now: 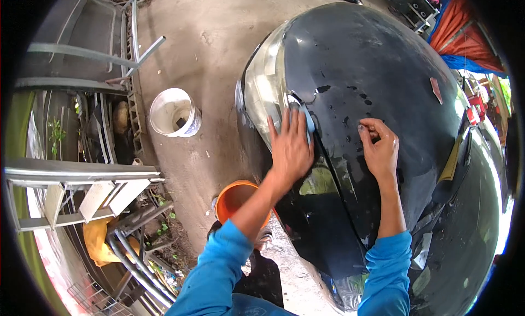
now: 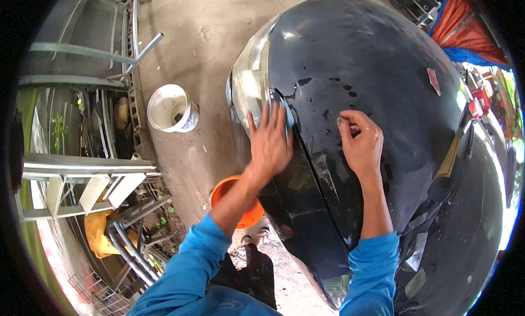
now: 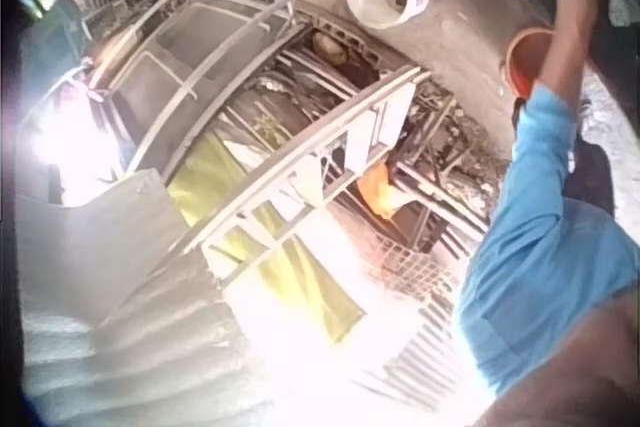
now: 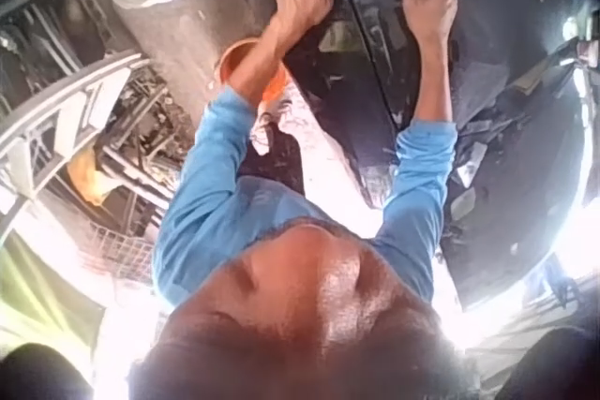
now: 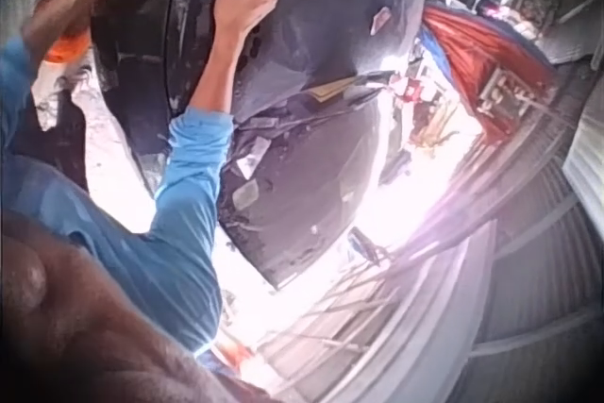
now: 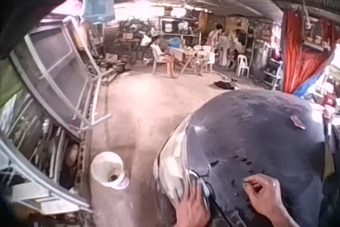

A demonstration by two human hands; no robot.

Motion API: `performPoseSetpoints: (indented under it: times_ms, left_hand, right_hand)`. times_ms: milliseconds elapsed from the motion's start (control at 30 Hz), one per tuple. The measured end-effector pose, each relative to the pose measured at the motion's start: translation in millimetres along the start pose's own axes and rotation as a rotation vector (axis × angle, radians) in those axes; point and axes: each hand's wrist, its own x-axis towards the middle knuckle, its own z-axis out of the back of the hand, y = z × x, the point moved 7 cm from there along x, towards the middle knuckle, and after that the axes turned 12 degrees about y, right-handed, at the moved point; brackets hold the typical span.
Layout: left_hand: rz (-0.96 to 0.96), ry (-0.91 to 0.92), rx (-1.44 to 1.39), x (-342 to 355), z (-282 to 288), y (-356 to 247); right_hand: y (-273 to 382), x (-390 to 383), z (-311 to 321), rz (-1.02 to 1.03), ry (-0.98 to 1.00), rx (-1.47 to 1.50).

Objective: Sanding the front fender of a car with wet sandpaper and wiping it clean with a cloth.

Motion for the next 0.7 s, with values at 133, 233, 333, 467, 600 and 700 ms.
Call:
performPoseSetpoints:
  times_ms: [133,233,333,467,600,700]
  left_hand:
    - [0.040,-0.044,-0.047,37,-3,18]
    - [-0.038,0.060,-0.115,-20,-27,-17]
    - [-0.012,0.015,-0.062,6,-3,3]
    - [0.062,-0.050,-0.051,37,-4,19]
    - [-0.029,0.065,-0.120,-24,-18,-18]
    - [0.040,-0.049,-0.090,15,5,14]
  right_hand:
    - [4,0,1,-0.016,-0.004,-0.031]
    - [-17,-4,2,-0.088,0.015,-0.017]
    - [-7,-1,2,-0.058,0.012,-0.020]
    - [-9,2,-2,-0.063,0.021,-0.035]
    - [-13,-6,1,-0.041,0.019,-0.073]
    - [-6,2,-1,-0.034,0.016,-0.071]
